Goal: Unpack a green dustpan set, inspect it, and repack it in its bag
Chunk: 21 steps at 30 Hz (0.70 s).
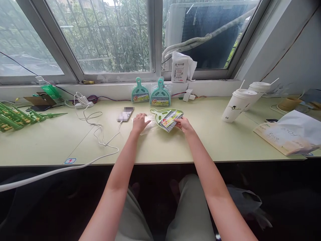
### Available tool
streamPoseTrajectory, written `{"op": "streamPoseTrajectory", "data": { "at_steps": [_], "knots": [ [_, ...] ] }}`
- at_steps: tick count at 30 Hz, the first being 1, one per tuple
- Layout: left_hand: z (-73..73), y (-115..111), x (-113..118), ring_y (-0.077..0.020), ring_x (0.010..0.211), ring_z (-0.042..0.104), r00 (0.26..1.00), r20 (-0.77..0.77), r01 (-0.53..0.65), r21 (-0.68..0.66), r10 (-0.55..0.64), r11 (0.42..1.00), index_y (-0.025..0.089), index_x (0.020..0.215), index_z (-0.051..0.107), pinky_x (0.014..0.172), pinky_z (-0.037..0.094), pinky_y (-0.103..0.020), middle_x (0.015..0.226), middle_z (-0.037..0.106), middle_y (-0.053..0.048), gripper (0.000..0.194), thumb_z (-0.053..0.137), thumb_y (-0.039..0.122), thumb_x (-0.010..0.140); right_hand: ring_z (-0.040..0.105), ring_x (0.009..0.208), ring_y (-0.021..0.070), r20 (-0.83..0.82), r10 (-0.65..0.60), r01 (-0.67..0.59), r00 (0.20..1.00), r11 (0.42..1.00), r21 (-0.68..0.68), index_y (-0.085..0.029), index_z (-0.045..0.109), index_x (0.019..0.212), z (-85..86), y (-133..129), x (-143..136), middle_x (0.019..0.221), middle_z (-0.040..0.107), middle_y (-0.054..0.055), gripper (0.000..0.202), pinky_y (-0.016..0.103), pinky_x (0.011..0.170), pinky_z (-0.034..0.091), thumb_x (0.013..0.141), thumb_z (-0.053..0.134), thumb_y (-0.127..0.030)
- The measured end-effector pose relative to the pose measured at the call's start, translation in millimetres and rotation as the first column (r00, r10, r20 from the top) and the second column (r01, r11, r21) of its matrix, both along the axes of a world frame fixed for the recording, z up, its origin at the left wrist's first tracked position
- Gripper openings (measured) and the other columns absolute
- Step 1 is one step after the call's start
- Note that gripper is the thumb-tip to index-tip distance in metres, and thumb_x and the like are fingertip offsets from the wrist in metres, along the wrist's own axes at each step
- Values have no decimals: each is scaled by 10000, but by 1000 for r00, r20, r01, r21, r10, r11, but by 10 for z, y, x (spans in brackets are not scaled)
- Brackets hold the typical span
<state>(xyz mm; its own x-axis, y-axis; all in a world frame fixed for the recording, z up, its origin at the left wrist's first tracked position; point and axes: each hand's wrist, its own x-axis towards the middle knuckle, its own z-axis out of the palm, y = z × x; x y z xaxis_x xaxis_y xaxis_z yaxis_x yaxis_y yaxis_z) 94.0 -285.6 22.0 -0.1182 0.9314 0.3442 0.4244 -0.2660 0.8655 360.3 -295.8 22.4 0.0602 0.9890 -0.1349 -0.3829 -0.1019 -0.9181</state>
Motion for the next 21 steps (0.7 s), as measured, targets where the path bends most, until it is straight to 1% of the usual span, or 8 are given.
{"op": "streamPoseTrajectory", "data": {
  "at_steps": [4, 8, 10, 12, 14, 17, 19, 21],
  "knots": [
    [9, 11, -112, -279, 1118, 505, 989, -76, 120, -127, -130, 985, 223, 725, 649, 1038, 341, -322, 912, 644, -50, 298, 835, 123, 514, 691, 659, 140, -9, -10, 10, 1000, 1000, -3, -128, 576, 893, 1, 1, -8, 790, 717, 36, 214, 250, 610, 596, 726, 615, -1],
    [-44, 38, -158, -281, 1140, 497, 999, -34, 15, -125, -19, 992, 205, 612, 636, 1068, 306, -323, 818, 626, -70, 254, 704, -35, 569, 698, 702, 139, -12, 54, -54, 998, 998, 40, -131, 587, 912, 12, -21, -13, 847, 721, 37, 227, 251, 643, 599, 726, 631, -10],
    [-47, 44, -155, -298, 1136, 500, 997, -61, -50, -130, 42, 990, 196, 560, 614, 1075, 298, -353, 760, 604, -86, 239, 661, -35, 604, 702, 729, 146, 18, 138, -139, 990, 988, 64, -131, 600, 935, 30, -49, -2, 882, 725, 47, 235, 257, 661, 599, 730, 642, -24],
    [-24, 44, -156, -315, 1125, 506, 979, -168, -135, -136, 111, 982, 185, 550, 606, 1059, 315, -383, 739, 590, -101, 199, 648, 19, 650, 702, 737, 148, 69, 234, -238, 970, 969, 58, -127, 613, 947, 48, -80, 25, 905, 728, 63, 241, 253, 661, 596, 729, 651, -29],
    [19, 40, -171, -312, 1086, 530, 912, -372, -232, -126, 171, 965, 175, 618, 636, 1012, 356, -397, 783, 605, -115, 141, 605, 107, 737, 701, 732, 148, 112, 309, -313, 944, 950, 17, -124, 621, 943, 56, -103, 68, 913, 731, 77, 244, 243, 649, 594, 723, 658, -25],
    [90, 32, -205, -278, 977, 580, 727, -644, -358, -59, 238, 932, 184, 835, 690, 896, 417, -374, 910, 645, -119, 238, 454, 192, 864, 698, 723, 144, 138, 337, -332, 931, 941, -61, -116, 627, 927, 37, -99, 127, 899, 733, 90, 234, 224, 639, 589, 719, 658, -15],
    [121, 27, -212, -263, 922, 596, 658, -698, -407, -14, 283, 913, 206, 940, 692, 820, 432, -352, 943, 659, -112, 306, 390, 235, 907, 697, 716, 143, 140, 294, -286, 946, 955, -73, -114, 625, 928, 8, -71, 132, 890, 732, 89, 234, 228, 647, 590, 719, 651, -12],
    [133, 23, -195, -260, 899, 600, 634, -715, -415, 8, 295, 910, 220, 970, 691, 773, 431, -342, 938, 667, -105, 325, 374, 276, 924, 697, 704, 148, 138, 207, -202, 968, 978, -50, -122, 613, 935, -20, -38, 97, 881, 731, 79, 248, 258, 666, 597, 716, 651, -12]
  ]
}}
